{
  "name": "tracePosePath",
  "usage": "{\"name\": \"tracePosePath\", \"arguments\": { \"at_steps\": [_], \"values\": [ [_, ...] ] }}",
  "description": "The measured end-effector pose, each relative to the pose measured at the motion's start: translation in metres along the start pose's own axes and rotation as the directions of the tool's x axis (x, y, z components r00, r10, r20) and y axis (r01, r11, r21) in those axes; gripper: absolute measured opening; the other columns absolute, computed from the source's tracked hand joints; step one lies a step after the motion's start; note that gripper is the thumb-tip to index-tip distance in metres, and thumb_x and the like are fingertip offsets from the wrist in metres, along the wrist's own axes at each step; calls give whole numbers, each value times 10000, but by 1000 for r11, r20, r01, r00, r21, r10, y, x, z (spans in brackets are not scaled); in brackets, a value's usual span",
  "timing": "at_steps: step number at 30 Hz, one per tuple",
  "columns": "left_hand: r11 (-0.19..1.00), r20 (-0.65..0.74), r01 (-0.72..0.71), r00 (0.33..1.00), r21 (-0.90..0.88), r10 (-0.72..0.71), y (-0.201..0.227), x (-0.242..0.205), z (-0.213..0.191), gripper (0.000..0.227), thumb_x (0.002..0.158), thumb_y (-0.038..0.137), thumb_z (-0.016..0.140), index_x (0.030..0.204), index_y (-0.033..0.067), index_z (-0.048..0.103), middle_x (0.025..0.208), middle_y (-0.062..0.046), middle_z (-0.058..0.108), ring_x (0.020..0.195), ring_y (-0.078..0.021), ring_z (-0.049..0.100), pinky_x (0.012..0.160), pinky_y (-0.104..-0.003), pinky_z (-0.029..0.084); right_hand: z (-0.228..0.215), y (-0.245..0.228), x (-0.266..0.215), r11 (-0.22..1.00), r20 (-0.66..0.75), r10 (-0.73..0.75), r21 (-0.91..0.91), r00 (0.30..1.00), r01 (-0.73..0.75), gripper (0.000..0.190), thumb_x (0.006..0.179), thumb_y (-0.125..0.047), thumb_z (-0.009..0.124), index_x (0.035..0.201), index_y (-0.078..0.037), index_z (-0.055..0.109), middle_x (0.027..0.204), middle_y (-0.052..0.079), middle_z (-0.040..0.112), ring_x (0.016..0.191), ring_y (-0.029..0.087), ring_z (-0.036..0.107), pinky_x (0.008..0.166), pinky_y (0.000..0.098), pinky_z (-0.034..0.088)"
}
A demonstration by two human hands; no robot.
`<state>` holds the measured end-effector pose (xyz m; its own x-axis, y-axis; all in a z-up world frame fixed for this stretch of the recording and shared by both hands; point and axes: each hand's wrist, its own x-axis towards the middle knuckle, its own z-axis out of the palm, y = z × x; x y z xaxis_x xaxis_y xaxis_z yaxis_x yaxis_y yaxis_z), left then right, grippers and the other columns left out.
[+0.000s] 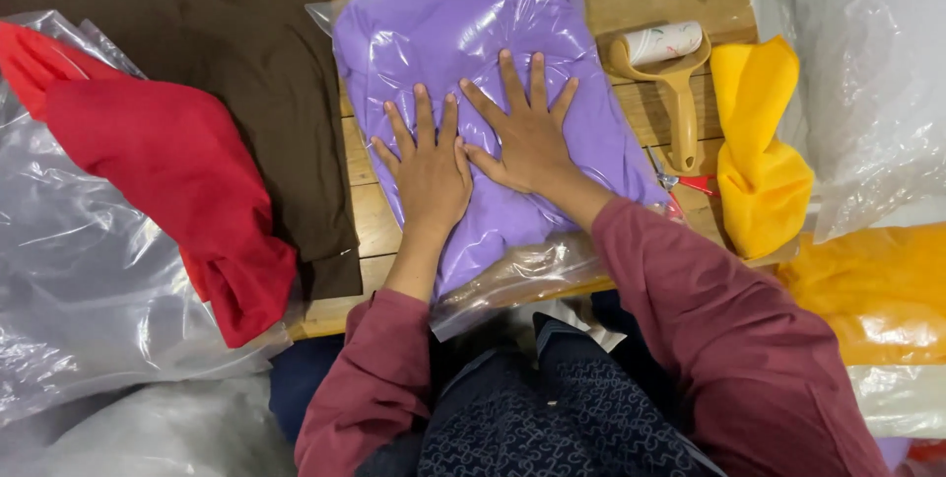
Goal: Stuffing a pillowcase with fiberfill, zipping it closed, cleaning the surface with a lint roller, and packaging it in a plastic bag.
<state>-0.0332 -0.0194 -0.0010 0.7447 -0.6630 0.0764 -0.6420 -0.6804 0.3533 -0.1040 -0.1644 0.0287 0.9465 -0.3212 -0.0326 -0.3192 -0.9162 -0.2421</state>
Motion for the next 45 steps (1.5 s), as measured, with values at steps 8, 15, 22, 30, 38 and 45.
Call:
{"name": "tracePosePath", "arguments": {
  "at_steps": [8,15,22,30,38,45],
  "values": [
    [996,126,22,991,90,-33,0,18,-14,557,1078,326,346,1631,265,328,1723,-119,159,1543,-512,74,1132,-787,152,-19,-4,9,999,102,43,13,994,-45,801,927,-599,527,1646,-373,259,1729,190,83,1541,554,-22,1064,860,-94],
    [996,-98,-26,995,90,35,8,75,-65,529,1012,446,550,1490,219,559,1510,-147,525,1430,-481,401,1055,-768,317,-46,46,69,989,135,-61,145,989,41,641,897,-641,621,1470,-359,569,1425,101,612,1316,404,574,990,636,493],
    [994,-62,104,993,45,-101,9,116,3,628,1064,530,291,1653,317,236,1721,-81,38,1530,-500,-67,1080,-864,-19,-43,27,92,980,132,136,126,982,-153,737,955,-711,253,1630,-415,230,1723,79,-63,1521,448,-191,1152,761,-90],
    [981,-237,159,963,113,-129,12,125,29,594,1096,492,234,1638,279,348,1716,-90,105,1549,-479,-4,1113,-841,-22,-3,33,108,988,-116,117,116,986,-103,664,1024,-622,196,1615,-358,342,1717,117,89,1532,462,-85,1106,804,-79],
    [989,-148,143,979,25,-138,15,124,10,595,1068,466,234,1598,245,392,1688,-126,192,1526,-500,56,1100,-845,15,-9,31,107,985,-79,123,132,989,-112,657,1015,-626,217,1602,-363,350,1709,124,143,1536,475,-16,1110,800,-53],
    [988,-217,129,970,86,-108,7,122,33,606,1067,483,211,1602,264,392,1695,-113,175,1527,-492,50,1090,-853,11,-9,31,107,978,4,169,126,986,-168,665,978,-650,199,1588,-417,327,1718,75,113,1548,450,-17,1124,781,-76]
  ]
}}
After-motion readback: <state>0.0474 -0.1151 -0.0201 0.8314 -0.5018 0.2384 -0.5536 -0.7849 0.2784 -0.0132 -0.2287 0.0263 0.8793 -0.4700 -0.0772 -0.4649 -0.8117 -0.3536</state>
